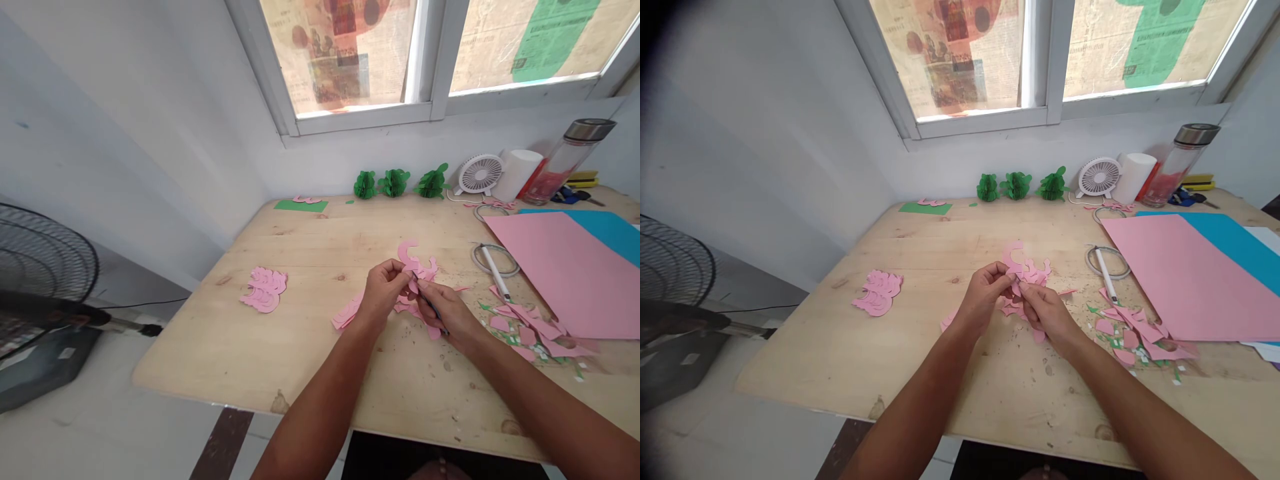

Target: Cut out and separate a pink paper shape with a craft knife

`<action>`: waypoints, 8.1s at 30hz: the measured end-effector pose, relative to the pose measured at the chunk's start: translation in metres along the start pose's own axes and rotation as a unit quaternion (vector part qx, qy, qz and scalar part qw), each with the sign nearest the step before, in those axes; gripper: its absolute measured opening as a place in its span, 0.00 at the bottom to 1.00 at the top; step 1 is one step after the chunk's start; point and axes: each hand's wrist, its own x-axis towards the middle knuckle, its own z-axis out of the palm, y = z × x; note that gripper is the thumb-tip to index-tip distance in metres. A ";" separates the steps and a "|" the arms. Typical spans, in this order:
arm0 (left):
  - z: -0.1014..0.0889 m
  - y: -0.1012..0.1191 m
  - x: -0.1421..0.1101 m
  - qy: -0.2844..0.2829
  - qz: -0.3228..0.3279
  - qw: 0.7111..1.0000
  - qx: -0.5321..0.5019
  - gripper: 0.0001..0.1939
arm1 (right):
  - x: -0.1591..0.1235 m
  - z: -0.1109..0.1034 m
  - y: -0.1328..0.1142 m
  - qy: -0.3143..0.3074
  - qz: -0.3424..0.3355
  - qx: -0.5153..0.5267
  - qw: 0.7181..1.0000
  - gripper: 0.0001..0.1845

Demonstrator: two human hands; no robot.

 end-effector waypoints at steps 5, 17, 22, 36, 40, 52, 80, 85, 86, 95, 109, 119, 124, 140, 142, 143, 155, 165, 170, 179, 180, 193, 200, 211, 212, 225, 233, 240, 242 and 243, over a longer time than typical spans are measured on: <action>0.000 0.000 0.000 0.001 0.003 1.000 0.004 0.09 | 0.000 0.000 0.000 -0.001 0.006 -0.003 1.000 0.23; 0.000 0.002 -0.001 -0.003 0.000 1.000 0.002 0.09 | 0.000 0.000 0.000 0.002 0.008 -0.007 1.000 0.22; -0.001 0.000 -0.001 -0.004 0.004 1.000 0.002 0.08 | 0.000 0.000 0.000 0.000 0.008 -0.004 1.000 0.23; 0.000 0.001 -0.001 -0.007 0.004 1.000 -0.004 0.08 | 0.001 0.000 0.000 -0.001 0.003 0.005 1.000 0.23; 0.000 0.001 -0.001 -0.004 0.004 1.000 -0.004 0.08 | 0.000 0.000 -0.001 -0.001 0.005 0.006 1.000 0.23; 0.000 0.002 -0.002 -0.007 0.007 1.000 -0.007 0.08 | 0.000 0.000 0.001 0.004 0.009 0.010 1.000 0.23; 0.001 0.002 -0.002 0.000 0.006 1.000 -0.003 0.08 | 0.001 0.000 0.001 0.001 0.008 0.004 1.000 0.22; 0.000 0.001 0.000 -0.006 0.009 1.000 0.000 0.08 | 0.001 -0.001 0.001 0.000 0.005 0.003 1.000 0.22; 0.000 0.000 0.000 -0.006 0.009 1.000 -0.001 0.08 | 0.001 -0.001 0.001 0.000 0.006 0.004 1.000 0.22; 0.001 0.001 -0.001 0.000 0.002 1.000 0.002 0.08 | -0.001 0.001 -0.002 0.002 0.004 -0.003 1.000 0.23; 0.002 0.002 -0.002 0.000 0.003 1.000 -0.003 0.08 | 0.000 0.000 -0.001 0.000 0.009 0.001 1.000 0.23; 0.001 0.002 -0.001 0.000 0.002 1.000 0.000 0.09 | -0.001 0.002 -0.003 0.004 0.009 -0.004 1.000 0.23; 0.000 0.001 -0.001 0.003 0.003 1.000 0.006 0.09 | 0.000 0.001 -0.001 0.001 0.004 -0.006 1.000 0.23; 0.000 0.001 0.000 0.000 0.002 1.000 0.007 0.09 | 0.000 0.001 -0.002 0.005 0.012 -0.009 1.000 0.23; 0.000 0.001 0.000 0.001 0.003 1.000 0.008 0.09 | 0.000 0.001 -0.002 0.006 0.009 -0.010 1.000 0.23; 0.000 0.001 0.000 0.001 0.004 1.000 0.008 0.09 | -0.001 0.001 -0.002 0.005 0.007 -0.010 1.000 0.23; 0.000 0.000 -0.001 -0.005 0.003 1.000 -0.008 0.09 | 0.000 0.001 -0.002 0.003 0.006 -0.002 1.000 0.23; 0.000 0.001 -0.001 -0.003 0.001 1.000 -0.001 0.09 | 0.000 0.000 0.000 0.002 0.010 0.000 1.000 0.22; 0.001 0.001 -0.002 -0.002 0.006 1.000 -0.001 0.08 | 0.001 -0.001 0.001 -0.001 0.005 0.003 1.000 0.23; 0.002 0.002 -0.002 0.000 0.006 1.000 -0.009 0.08 | 0.001 0.000 0.000 0.005 0.010 0.008 1.000 0.22; 0.002 0.003 -0.002 -0.001 0.007 1.000 -0.010 0.08 | 0.001 0.000 0.000 0.005 0.011 0.009 1.000 0.22; 0.002 0.003 -0.002 0.001 0.009 1.000 -0.010 0.08 | 0.003 -0.002 0.004 0.003 0.000 0.016 1.000 0.20; 0.002 0.003 -0.003 -0.001 0.010 1.000 -0.006 0.07 | 0.002 -0.002 0.004 0.003 0.002 0.012 1.000 0.20; 0.001 0.001 -0.001 -0.002 0.008 1.000 0.000 0.08 | 0.001 0.000 0.001 0.008 0.009 0.008 1.000 0.20; 0.000 0.001 -0.001 -0.003 0.009 1.000 0.001 0.08 | 0.001 0.000 0.001 0.008 0.008 0.007 1.000 0.20; 0.001 0.002 -0.002 -0.002 0.005 1.000 0.008 0.08 | 0.001 -0.001 0.001 0.003 0.010 0.012 1.000 0.20; 0.000 0.001 -0.001 -0.002 0.004 1.000 0.000 0.09 | 0.001 -0.001 0.001 0.001 0.006 0.010 1.000 0.21; 0.000 0.000 -0.001 -0.002 0.006 1.000 0.004 0.08 | 0.000 -0.001 -0.001 -0.011 0.008 0.014 1.000 0.21; 0.000 0.000 -0.001 -0.001 0.007 1.000 0.006 0.08 | 0.000 -0.002 0.000 -0.012 0.010 0.011 1.000 0.21; 0.000 0.000 -0.001 0.000 0.008 1.000 0.007 0.08 | 0.000 -0.002 0.000 -0.011 0.010 0.009 1.000 0.22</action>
